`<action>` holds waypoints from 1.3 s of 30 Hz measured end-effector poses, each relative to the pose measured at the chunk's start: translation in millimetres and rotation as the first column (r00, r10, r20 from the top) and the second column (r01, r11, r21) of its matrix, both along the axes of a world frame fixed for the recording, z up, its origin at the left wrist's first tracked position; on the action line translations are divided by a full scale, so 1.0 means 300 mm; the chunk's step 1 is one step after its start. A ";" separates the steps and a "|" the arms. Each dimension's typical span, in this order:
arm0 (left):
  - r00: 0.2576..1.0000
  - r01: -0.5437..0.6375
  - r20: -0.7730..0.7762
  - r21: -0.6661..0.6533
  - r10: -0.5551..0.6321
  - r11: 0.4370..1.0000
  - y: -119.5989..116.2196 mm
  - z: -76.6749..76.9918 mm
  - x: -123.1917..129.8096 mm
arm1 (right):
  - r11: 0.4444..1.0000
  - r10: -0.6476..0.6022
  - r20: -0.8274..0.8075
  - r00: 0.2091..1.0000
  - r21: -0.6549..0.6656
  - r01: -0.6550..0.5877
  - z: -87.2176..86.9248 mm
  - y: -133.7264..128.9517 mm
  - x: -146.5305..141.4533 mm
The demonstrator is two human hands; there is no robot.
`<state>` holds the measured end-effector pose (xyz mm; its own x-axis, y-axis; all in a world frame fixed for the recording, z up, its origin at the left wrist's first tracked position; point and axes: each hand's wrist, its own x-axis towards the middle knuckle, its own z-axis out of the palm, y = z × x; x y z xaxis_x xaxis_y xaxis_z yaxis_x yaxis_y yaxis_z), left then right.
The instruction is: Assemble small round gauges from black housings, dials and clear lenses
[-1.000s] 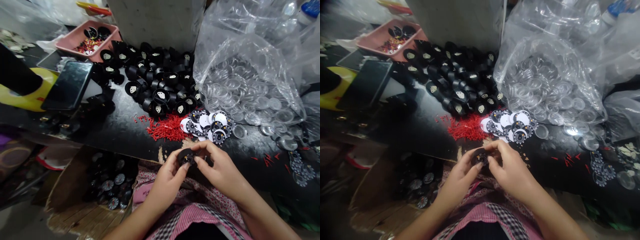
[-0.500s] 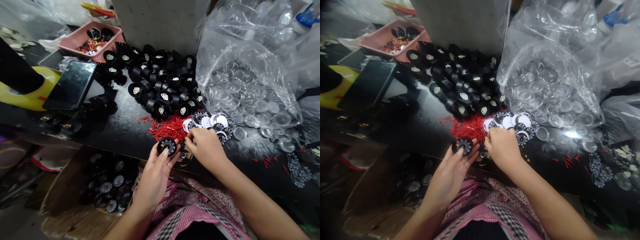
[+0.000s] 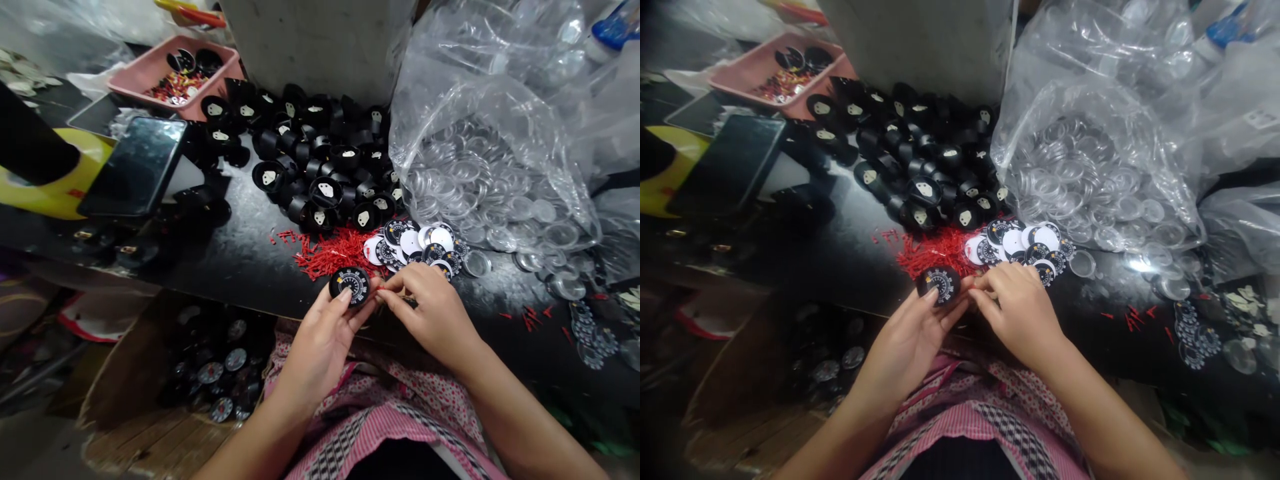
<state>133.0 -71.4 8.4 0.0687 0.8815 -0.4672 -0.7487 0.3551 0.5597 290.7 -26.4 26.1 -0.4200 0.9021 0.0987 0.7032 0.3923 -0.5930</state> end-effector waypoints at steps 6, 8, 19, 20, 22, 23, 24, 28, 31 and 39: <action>0.993 -0.019 -0.119 0.028 0.022 0.999 0.005 0.004 0.007 | 1.000 0.022 -0.046 0.999 0.004 -0.022 0.024 -0.018 0.020; 0.983 -0.046 -0.175 0.029 0.051 0.999 0.011 -0.002 0.011 | 0.997 0.028 -0.164 0.986 -0.063 -0.039 0.036 -0.022 0.016; 0.884 0.138 -0.463 0.136 -0.061 0.981 0.007 -0.033 0.062 | 0.987 -0.049 -0.133 0.990 -0.161 0.028 0.058 -0.016 -0.002; 0.865 0.146 -0.499 0.145 -0.055 0.978 0.006 -0.026 0.058 | 0.985 -0.047 -0.140 0.989 -0.168 0.023 0.060 -0.015 0.001; 0.834 0.156 -0.550 0.169 -0.038 0.973 0.003 -0.013 0.052 | 0.981 -0.039 -0.175 0.984 -0.193 0.004 0.063 -0.017 0.006; 0.825 0.158 -0.564 0.181 -0.029 0.971 0.002 -0.007 0.049 | 0.980 -0.035 -0.195 0.980 -0.201 -0.005 0.064 -0.018 0.007; 0.820 0.161 -0.572 0.191 -0.023 0.968 0.001 -0.003 0.047 | 0.979 -0.036 -0.211 0.977 -0.203 -0.007 0.065 -0.020 0.007; 0.817 0.167 -0.576 0.211 -0.015 0.963 -0.005 0.004 0.045 | 0.980 -0.064 -0.245 0.967 -0.197 0.015 0.066 -0.028 0.002; 0.809 0.158 -0.588 0.224 0.004 0.962 -0.004 0.002 0.045 | 0.982 -0.064 -0.234 0.970 -0.190 0.019 0.068 -0.035 -0.002; 0.667 0.139 -0.742 0.201 0.058 0.970 -0.012 0.004 0.044 | 0.984 -0.073 -0.176 0.982 -0.174 0.042 0.070 -0.068 -0.018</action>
